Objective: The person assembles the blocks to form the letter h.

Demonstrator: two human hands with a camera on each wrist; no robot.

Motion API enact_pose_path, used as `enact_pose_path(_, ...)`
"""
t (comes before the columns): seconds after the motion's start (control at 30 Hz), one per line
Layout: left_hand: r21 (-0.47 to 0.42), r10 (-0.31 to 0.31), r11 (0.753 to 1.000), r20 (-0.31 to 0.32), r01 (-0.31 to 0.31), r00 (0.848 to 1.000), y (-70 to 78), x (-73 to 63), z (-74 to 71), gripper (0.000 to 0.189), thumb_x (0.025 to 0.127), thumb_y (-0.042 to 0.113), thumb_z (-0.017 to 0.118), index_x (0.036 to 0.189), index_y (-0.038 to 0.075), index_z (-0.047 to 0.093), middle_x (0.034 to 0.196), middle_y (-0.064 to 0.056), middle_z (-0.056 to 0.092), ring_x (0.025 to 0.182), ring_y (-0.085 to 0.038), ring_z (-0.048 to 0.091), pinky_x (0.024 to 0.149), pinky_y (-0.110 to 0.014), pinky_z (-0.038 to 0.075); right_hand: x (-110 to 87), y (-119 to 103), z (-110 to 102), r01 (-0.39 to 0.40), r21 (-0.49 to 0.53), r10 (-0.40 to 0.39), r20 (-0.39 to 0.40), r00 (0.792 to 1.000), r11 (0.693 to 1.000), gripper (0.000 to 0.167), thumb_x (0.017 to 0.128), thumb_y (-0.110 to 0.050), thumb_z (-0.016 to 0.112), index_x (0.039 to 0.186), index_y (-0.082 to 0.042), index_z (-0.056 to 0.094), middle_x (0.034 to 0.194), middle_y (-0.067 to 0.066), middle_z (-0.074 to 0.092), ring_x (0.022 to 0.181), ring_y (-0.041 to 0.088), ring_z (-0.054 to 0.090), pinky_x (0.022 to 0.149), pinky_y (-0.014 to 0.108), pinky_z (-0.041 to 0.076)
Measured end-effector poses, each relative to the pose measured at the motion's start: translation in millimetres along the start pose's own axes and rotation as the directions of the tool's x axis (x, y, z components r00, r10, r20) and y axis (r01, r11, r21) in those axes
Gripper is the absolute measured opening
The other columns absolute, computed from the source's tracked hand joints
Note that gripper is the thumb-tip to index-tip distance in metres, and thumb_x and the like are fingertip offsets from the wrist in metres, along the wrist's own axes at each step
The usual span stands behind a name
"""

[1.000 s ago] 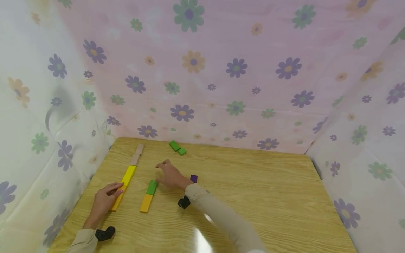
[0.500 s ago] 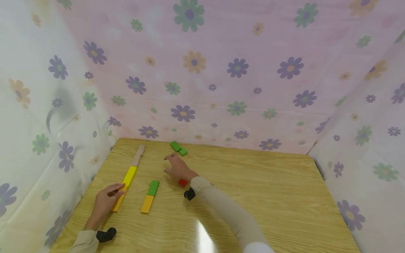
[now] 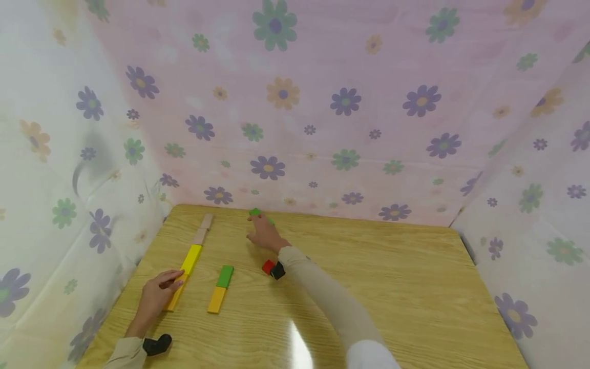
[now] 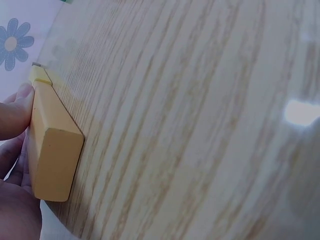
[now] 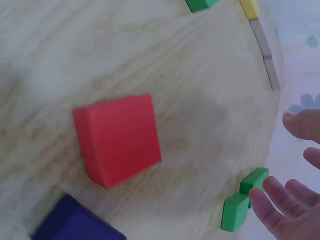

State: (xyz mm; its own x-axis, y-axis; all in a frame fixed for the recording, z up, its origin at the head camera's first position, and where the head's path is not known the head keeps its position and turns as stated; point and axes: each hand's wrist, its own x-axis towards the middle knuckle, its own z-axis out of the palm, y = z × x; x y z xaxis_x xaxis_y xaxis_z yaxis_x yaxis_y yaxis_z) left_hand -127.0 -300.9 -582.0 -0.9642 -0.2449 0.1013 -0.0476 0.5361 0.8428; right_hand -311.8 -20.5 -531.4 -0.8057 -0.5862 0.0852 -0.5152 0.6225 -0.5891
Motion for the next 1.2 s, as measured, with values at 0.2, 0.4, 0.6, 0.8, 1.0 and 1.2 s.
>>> enact_pose_path(0.2,0.001,-0.009,1.0,-0.002,0.009,1.0,-2.5,-0.4,-3.3,0.027,0.087,0.003,0.068,0.113,0.0,0.069,0.117,-0.017,0.061,0.099,-0.031,0.061,0.072,-0.015,0.048,15.5,6.4,-0.4,-0.065,0.062,0.067,-0.018,0.998,0.996,0.051,0.088,-0.01,0.066,0.133,0.004,0.046,0.12,0.022,0.04,0.087,0.025,0.052,0.079,0.037,0.049)
enact_pose_path(0.4,0.015,-0.007,1.0,-0.012,0.007,1.0,-3.3,-2.3,-6.0,0.027,0.087,0.003,0.068,0.114,0.0,0.069,0.117,-0.018,0.061,0.099,-0.032,0.061,0.073,-0.016,0.048,30.0,13.1,1.7,-0.097,0.044,0.1,-0.065,0.993,0.994,0.049,0.087,-0.01,0.068,0.128,0.003,0.047,0.119,0.022,0.043,0.094,0.025,0.051,0.082,0.037,0.047)
enact_pose_path(0.6,0.01,0.002,1.0,-0.023,-0.001,1.0,-6.4,-5.0,-3.4,0.026,0.086,0.001,0.068,0.112,0.001,0.07,0.115,-0.016,0.062,0.096,-0.031,0.061,0.071,-0.017,0.05,38.1,17.3,2.2,-0.127,0.093,0.136,-0.103,0.985,0.988,0.048,0.085,-0.008,0.07,0.125,0.006,0.048,0.12,0.025,0.046,0.103,0.031,0.049,0.088,0.042,0.045)
enact_pose_path(0.8,-0.005,0.023,1.0,-0.017,-0.023,1.0,-7.7,-0.4,2.0,0.027,0.085,0.002,0.069,0.112,0.002,0.07,0.115,-0.016,0.062,0.098,-0.031,0.062,0.073,-0.019,0.051,40.8,31.7,7.2,-0.184,0.234,0.226,-0.164,0.96,0.955,0.045,0.083,-0.006,0.07,0.121,0.009,0.05,0.117,0.027,0.049,0.108,0.037,0.046,0.09,0.046,0.043)
enact_pose_path(1.0,-0.031,0.015,0.999,-0.016,-0.016,1.0,-7.8,1.7,2.3,0.028,0.085,0.001,0.069,0.112,0.002,0.07,0.117,-0.016,0.062,0.1,-0.031,0.061,0.074,-0.019,0.051,44.8,41.8,12.0,-0.178,0.23,0.223,-0.188,0.957,0.957,0.044,0.078,-0.002,0.072,0.115,0.012,0.054,0.106,0.027,0.055,0.097,0.035,0.051,0.083,0.043,0.044)
enact_pose_path(1.2,-0.033,0.01,0.999,-0.011,-0.011,1.0,-5.5,0.4,1.6,0.027,0.086,0.003,0.068,0.113,0.002,0.07,0.117,-0.016,0.062,0.102,-0.031,0.061,0.076,-0.021,0.051,52.0,40.9,13.7,-0.207,0.104,0.218,-0.115,0.969,0.973,0.045,0.075,-0.002,0.073,0.114,0.01,0.054,0.1,0.021,0.055,0.09,0.031,0.049,0.079,0.04,0.043)
